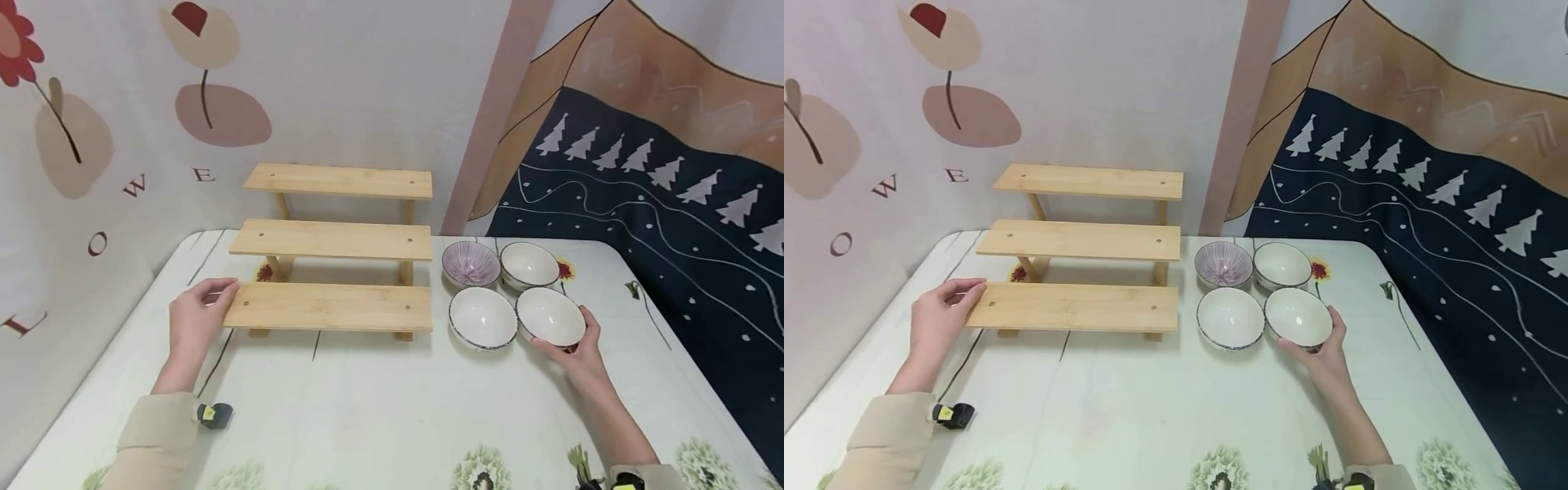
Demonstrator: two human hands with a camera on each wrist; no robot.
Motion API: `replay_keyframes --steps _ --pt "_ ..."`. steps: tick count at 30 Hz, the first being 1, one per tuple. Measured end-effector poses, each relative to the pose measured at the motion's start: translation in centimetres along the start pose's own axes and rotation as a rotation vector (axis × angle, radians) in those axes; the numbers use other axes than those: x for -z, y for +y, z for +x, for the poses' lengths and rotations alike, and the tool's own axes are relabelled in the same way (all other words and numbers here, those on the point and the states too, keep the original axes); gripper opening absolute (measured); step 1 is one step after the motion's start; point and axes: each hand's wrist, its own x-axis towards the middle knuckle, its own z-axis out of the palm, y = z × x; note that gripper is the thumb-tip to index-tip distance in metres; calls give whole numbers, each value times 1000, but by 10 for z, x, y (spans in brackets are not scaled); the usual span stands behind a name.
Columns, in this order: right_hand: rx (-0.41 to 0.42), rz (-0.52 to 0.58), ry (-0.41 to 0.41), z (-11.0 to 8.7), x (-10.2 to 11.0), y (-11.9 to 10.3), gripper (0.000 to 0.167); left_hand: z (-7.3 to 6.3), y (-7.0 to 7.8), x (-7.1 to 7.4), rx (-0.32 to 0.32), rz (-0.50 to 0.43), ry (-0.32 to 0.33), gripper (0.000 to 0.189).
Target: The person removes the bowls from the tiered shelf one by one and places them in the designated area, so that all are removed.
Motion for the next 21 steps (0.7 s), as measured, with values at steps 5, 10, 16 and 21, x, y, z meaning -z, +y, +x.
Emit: replay_keyframes --steps 5,10,16,21 --pt "23 -28 16 -8 1 -2 115 -1 2 3 -2 -10 3 42" --pt "27 -68 0 -12 6 -5 115 -3 3 7 0 -11 -26 43" --pt "12 -29 3 -9 11 -12 109 -3 1 11 -53 3 -26 40" --pt "38 62 99 -7 19 -20 97 -2 5 16 -93 15 4 36"
